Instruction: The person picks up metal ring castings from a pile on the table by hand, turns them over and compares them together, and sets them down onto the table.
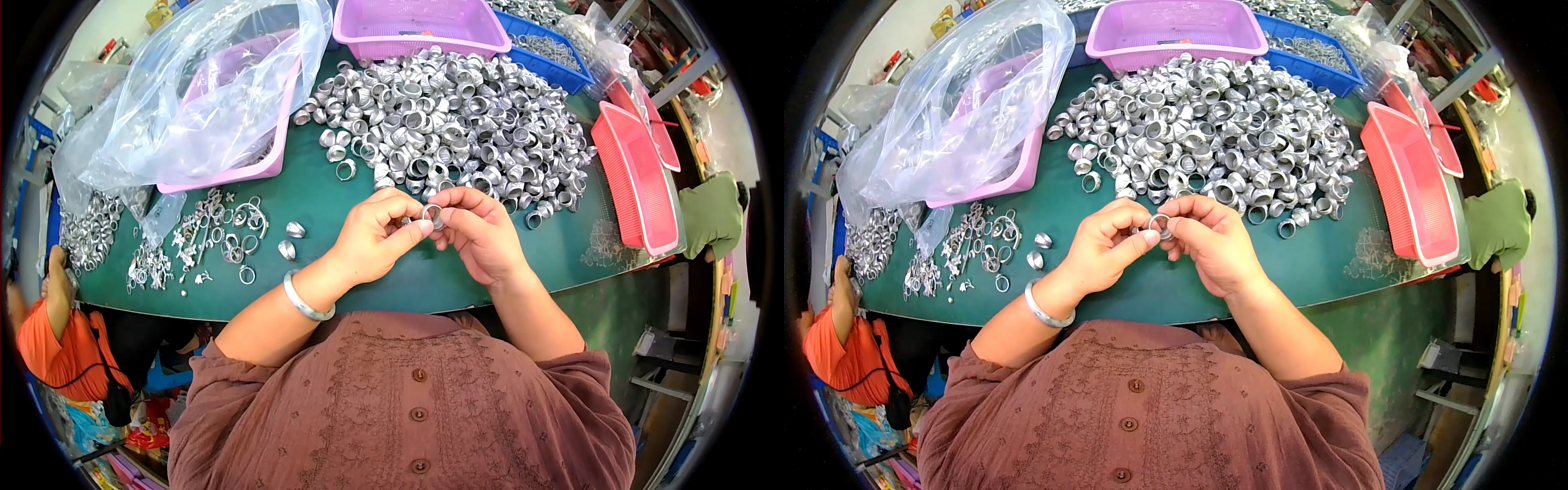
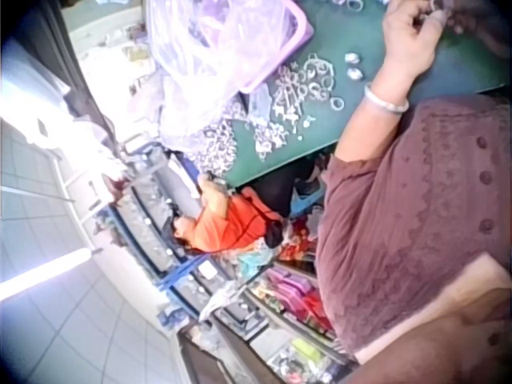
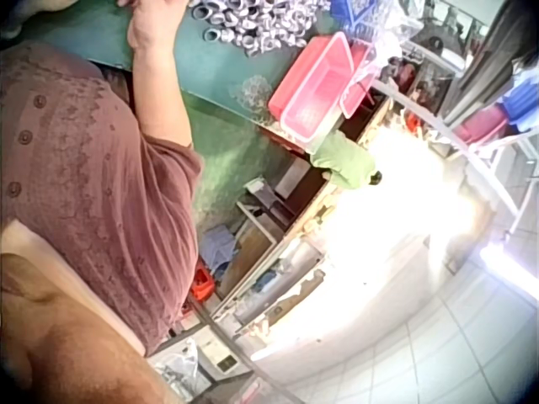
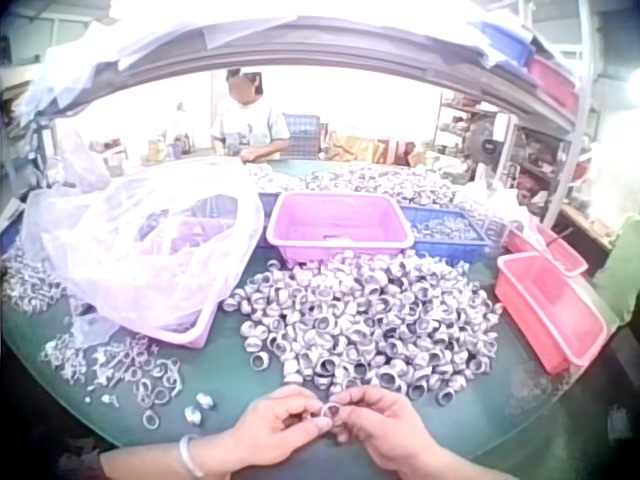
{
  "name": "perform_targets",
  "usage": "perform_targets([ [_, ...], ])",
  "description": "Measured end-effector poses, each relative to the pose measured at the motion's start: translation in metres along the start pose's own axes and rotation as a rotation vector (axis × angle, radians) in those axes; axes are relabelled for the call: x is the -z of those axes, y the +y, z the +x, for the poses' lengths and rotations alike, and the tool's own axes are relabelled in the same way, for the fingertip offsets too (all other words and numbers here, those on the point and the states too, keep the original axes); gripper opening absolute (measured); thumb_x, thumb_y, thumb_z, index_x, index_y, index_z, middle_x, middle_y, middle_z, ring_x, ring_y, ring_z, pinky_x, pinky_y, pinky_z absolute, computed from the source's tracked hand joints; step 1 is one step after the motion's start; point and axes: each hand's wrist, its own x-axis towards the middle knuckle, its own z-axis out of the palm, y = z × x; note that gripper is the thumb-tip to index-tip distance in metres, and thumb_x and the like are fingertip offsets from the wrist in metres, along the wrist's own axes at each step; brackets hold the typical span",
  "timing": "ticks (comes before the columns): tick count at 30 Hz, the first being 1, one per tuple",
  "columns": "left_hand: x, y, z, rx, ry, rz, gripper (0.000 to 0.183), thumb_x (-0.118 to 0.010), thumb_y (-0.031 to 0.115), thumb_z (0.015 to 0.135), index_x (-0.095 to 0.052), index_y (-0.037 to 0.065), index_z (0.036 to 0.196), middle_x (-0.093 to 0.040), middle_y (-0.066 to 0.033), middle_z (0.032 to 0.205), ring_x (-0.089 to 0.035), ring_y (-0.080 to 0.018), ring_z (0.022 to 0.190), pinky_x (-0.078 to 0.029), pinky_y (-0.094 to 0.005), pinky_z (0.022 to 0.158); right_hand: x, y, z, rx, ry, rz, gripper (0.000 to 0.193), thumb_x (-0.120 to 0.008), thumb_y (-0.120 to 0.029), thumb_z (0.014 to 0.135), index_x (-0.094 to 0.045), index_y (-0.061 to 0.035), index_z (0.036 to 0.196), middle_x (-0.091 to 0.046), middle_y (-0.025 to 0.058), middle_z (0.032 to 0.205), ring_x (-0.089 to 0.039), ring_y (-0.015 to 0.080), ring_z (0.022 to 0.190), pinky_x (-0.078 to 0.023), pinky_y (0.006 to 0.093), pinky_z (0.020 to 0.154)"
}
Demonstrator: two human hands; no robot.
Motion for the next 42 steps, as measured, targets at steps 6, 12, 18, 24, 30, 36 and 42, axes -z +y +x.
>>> perform_targets([
  [6, -0.001, 0.000, -0.001, 0.028, -0.002, -0.029, 0.009, -0.059, 0.009, 0.080, -0.060, 0.002, 0.085, -0.051, 0.0004, 0.082, -0.043, -0.0040, 0.065, -0.035, -0.0180, 0.056, -0.002, -0.001, -0.001, -0.018, 0.002, 0.003, 0.013, -0.056, -0.004, 0.080, -0.056, 0.0011, 0.092, -0.061, 0.0066, 0.081, -0.055, 0.0111, 0.065, -0.044, 0.0226, 0.055],
  [12, -0.002, 0.002, -0.001, 0.001, -0.005, -0.005, 0.008, -0.059, 0.009, 0.080, -0.060, 0.002, 0.083, -0.051, 0.0007, 0.080, -0.043, -0.0038, 0.066, -0.035, -0.0182, 0.056, -0.002, -0.001, 0.000, -0.038, 0.026, -0.006, 0.011, -0.056, -0.005, 0.080, -0.056, 0.0007, 0.090, -0.060, 0.0070, 0.080, -0.055, 0.0112, 0.062, -0.044, 0.0228, 0.053],
  [18, -0.001, 0.000, -0.001, 0.056, -0.019, -0.121, 0.013, -0.058, 0.015, 0.082, -0.059, 0.002, 0.083, -0.052, 0.0013, 0.074, -0.045, -0.0044, 0.061, -0.036, -0.0181, 0.054, -0.004, -0.002, 0.001, -0.085, 0.029, 0.002, 0.011, -0.053, -0.006, 0.081, -0.057, 0.0019, 0.089, -0.060, 0.0079, 0.078, -0.056, 0.0133, 0.060, -0.045, 0.0243, 0.051],
  [24, 0.000, 0.011, 0.001, 0.321, -0.019, -0.384, 0.017, -0.057, 0.021, 0.085, -0.059, 0.005, 0.084, -0.054, 0.0021, 0.070, -0.046, -0.0041, 0.058, -0.036, -0.0164, 0.052, -0.001, -0.003, 0.003, -0.118, -0.012, 0.097, 0.015, -0.049, -0.004, 0.082, -0.056, 0.0041, 0.092, -0.061, 0.0099, 0.080, -0.058, 0.0160, 0.062, -0.047, 0.0262, 0.053],
  [30, 0.004, 0.006, 0.002, 0.370, -0.036, -0.489, 0.016, -0.055, 0.021, 0.086, -0.058, 0.005, 0.088, -0.053, 0.0034, 0.070, -0.046, -0.0036, 0.057, -0.035, -0.0156, 0.050, -0.004, -0.004, 0.001, -0.083, -0.008, 0.087, 0.013, -0.051, -0.004, 0.083, -0.056, 0.0034, 0.093, -0.061, 0.0104, 0.083, -0.059, 0.0159, 0.065, -0.049, 0.0258, 0.055],
  [36, 0.007, 0.004, 0.003, 0.359, -0.034, -0.530, 0.014, -0.051, 0.018, 0.087, -0.057, 0.006, 0.092, -0.054, 0.0033, 0.077, -0.046, -0.0039, 0.062, -0.036, -0.0159, 0.054, -0.010, -0.003, -0.001, 0.019, 0.025, 0.010, 0.012, -0.056, -0.002, 0.081, -0.053, 0.0013, 0.092, -0.059, 0.0094, 0.083, -0.059, 0.0153, 0.067, -0.050, 0.0255, 0.056],
  [42, 0.007, 0.001, 0.002, 0.322, -0.033, -0.545, 0.014, -0.050, 0.017, 0.088, -0.056, 0.005, 0.093, -0.055, 0.0023, 0.079, -0.047, -0.0050, 0.066, -0.038, -0.0174, 0.058, -0.014, -0.001, -0.005, 0.089, 0.032, -0.065, 0.013, -0.058, -0.001, 0.080, -0.053, 0.0008, 0.091, -0.058, 0.0086, 0.084, -0.059, 0.0147, 0.069, -0.051, 0.0255, 0.058],
])
